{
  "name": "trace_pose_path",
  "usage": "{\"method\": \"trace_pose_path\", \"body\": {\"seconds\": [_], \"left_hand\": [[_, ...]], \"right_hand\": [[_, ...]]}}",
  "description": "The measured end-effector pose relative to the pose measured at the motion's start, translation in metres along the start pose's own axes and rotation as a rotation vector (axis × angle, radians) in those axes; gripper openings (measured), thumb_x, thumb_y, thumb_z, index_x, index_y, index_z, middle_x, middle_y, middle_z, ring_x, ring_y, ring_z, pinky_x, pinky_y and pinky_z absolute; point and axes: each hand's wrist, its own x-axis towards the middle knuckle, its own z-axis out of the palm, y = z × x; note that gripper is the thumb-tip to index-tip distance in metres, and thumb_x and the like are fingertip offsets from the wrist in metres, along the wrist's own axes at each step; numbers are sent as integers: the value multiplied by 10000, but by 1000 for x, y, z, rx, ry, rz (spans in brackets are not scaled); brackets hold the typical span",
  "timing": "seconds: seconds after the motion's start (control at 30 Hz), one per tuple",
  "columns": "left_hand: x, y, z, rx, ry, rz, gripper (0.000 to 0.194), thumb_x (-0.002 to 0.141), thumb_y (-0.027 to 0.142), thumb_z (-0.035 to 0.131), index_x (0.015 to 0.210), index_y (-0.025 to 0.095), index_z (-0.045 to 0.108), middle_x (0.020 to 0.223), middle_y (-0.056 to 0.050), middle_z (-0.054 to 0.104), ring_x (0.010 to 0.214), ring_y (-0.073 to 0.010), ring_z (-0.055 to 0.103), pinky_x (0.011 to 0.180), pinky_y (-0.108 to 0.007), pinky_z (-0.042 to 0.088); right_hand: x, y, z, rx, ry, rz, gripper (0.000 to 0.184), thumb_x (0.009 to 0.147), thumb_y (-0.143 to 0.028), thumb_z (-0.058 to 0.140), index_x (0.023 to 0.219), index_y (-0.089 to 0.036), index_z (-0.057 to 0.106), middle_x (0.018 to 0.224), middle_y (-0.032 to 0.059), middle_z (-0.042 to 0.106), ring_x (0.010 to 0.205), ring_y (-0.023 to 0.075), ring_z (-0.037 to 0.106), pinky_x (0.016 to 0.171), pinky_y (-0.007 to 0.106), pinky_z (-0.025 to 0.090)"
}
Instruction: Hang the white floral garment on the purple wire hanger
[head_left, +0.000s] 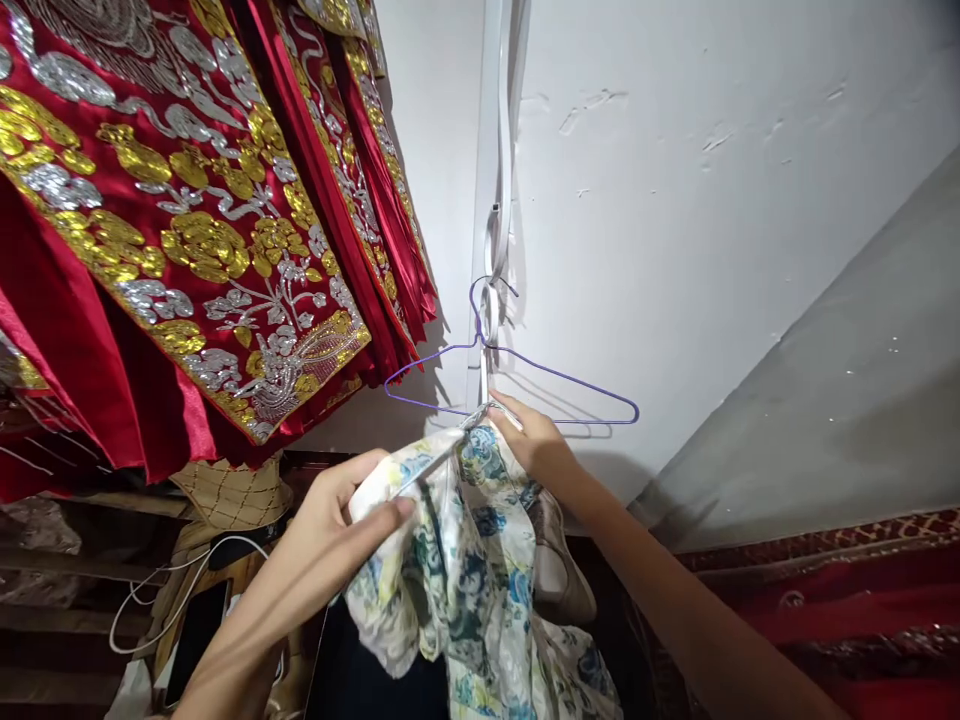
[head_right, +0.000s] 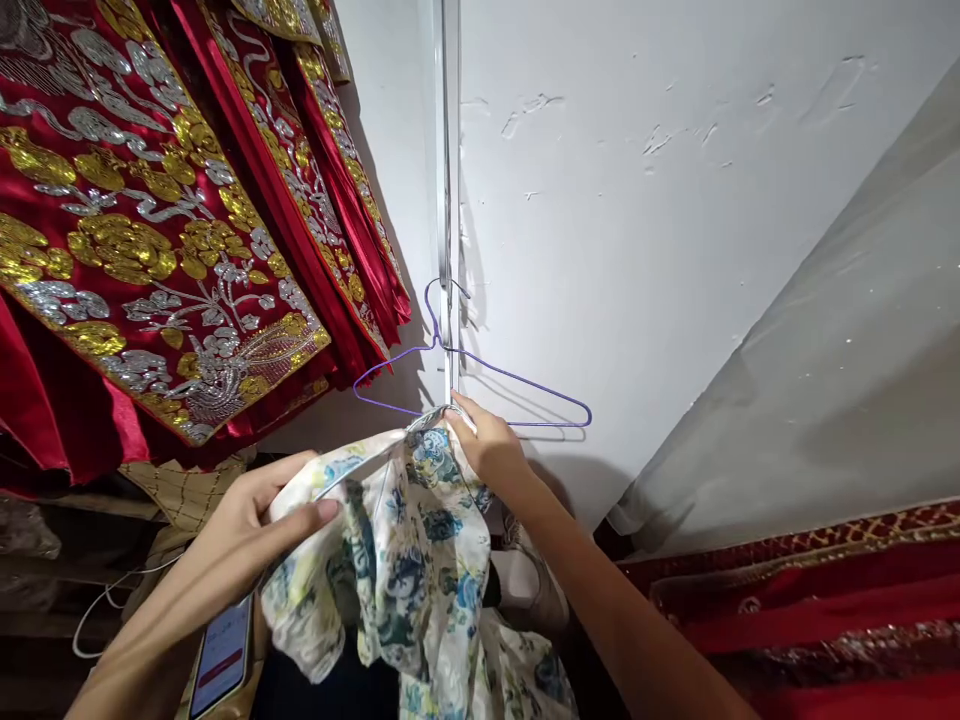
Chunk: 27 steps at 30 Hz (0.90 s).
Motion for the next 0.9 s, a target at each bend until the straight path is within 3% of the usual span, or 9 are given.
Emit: {"method": "trace_pose_path", "body": {"seconds": [0.1, 0.17, 0.27, 0.37, 0.47, 0.53, 0.67, 0.8, 0.9], "left_hand": [[18, -21, -6, 470, 66, 46, 91, 826, 199, 526, 749, 196, 574, 684, 6, 534, 659, -157, 497, 600, -235, 348], [28, -41, -9, 782, 1, -39, 163, 787, 135, 482, 746, 203, 624, 710, -32, 602, 750, -210, 567, 662, -275, 379], [37, -66, -13, 1079, -171, -215, 330, 764, 87, 443, 873, 208, 730, 941, -124, 710, 1031, -327, 608, 827, -393, 422], [41, -72, -21, 1198, -164, -292, 425, 775, 100, 443, 1036, 234, 749, 1263, -139, 659, 1213, -380, 549, 919, -474, 416], [45, -61, -34, 1149, 23, -279, 553, 804, 138, 434, 1295, 279, 645, 1406, -114, 583, 1191, -356, 596, 880, -416, 454], [50, -51, -43, 1070, 137, -263, 598, 832, 180, 429, 1403, 310, 554, 1347, -107, 636, 1124, -345, 644, 831, -379, 466], [71, -47, -50, 833, 238, -176, 405, 880, 306, 438, 1175, 275, 713, 1039, -87, 759, 973, -329, 688, 772, -348, 473], [95, -44, -35, 357, 249, 119, 339, 827, 321, 552, 1087, 197, 729, 1089, -75, 745, 1018, -276, 668, 861, -320, 486], [97, -24, -17, -13, 239, 187, 382, 793, 353, 631, 1116, 156, 693, 1090, -86, 731, 942, -241, 675, 795, -298, 514]], "right_hand": [[-2, 20, 5, -78, -31, -83, 344, 945, -466, 466, 885, -217, 696, 897, 54, 715, 872, 223, 625, 829, 320, 455], [-9, 32, -4, -126, -24, -98, 397, 945, -479, 468, 662, -220, 568, 644, 6, 577, 651, 172, 518, 667, 282, 407], [-26, 37, -25, -142, -68, -49, 487, 954, -513, 470, 584, -215, 360, 521, -41, 321, 520, 127, 332, 536, 277, 272], [-41, 28, -40, -131, -123, 2, 483, 946, -520, 506, 620, -210, 328, 548, -45, 277, 524, 116, 296, 523, 282, 228], [-50, 15, -44, -102, -126, 45, 462, 952, -500, 507, 634, -206, 347, 581, -37, 300, 552, 118, 311, 538, 282, 235], [-54, 10, -43, -71, -118, 56, 463, 952, -495, 505, 632, -204, 340, 592, -34, 298, 564, 119, 315, 547, 282, 237], [-60, 7, -42, -18, -126, 61, 467, 947, -475, 510, 628, -205, 301, 593, -35, 281, 563, 116, 309, 549, 280, 230], [-67, 4, -39, 39, -109, 10, 459, 953, -427, 503, 633, -206, 260, 593, -39, 243, 553, 110, 274, 541, 281, 212], [-69, 1, -34, 117, -124, 7, 457, 972, -432, 474, 640, -207, 254, 596, -41, 235, 555, 107, 264, 540, 282, 209]]}}
